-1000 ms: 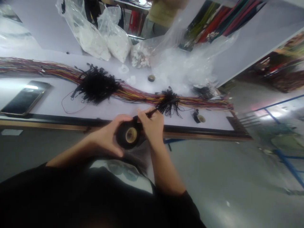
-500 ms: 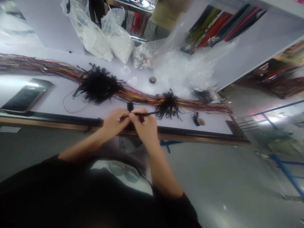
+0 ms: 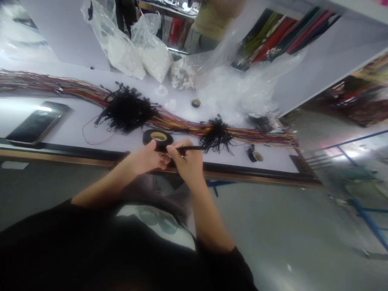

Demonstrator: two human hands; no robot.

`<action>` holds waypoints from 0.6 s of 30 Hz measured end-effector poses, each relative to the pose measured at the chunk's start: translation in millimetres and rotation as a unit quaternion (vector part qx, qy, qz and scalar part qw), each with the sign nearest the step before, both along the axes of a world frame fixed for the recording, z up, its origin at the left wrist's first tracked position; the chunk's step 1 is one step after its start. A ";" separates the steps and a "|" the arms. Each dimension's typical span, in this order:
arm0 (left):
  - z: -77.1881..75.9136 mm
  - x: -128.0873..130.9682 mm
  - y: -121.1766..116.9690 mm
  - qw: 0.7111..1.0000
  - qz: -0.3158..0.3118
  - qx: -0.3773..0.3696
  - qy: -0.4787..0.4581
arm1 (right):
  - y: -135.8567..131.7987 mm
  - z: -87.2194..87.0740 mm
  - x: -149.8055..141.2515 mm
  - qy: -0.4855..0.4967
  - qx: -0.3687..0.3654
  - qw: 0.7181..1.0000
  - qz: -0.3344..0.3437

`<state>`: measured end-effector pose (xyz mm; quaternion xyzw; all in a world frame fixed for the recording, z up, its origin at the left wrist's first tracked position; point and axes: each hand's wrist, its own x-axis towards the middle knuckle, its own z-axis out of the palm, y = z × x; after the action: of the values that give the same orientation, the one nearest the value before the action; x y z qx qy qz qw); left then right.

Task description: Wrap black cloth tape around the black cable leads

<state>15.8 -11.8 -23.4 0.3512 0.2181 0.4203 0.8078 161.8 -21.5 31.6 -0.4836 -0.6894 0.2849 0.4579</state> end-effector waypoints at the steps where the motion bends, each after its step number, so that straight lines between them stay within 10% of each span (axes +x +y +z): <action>1: -2.4 -1.0 2.2 1.000 -0.005 0.016 -0.001 | 0.1 0.5 0.8 0.012 -0.014 1.000 0.008; 12: 12.3 -0.2 -17.4 0.910 0.246 0.274 0.188 | 9.4 -10.5 4.5 0.112 -0.098 0.988 -0.043; 18: 10.9 -9.5 -28.6 0.811 0.200 0.472 0.282 | 10.9 -5.7 6.8 0.048 -0.052 0.996 -0.047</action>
<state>6.3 -40.4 -12.5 0.7408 0.2766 0.5064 0.3440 168.6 -10.6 25.9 -0.5243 -0.6272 0.3213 0.4781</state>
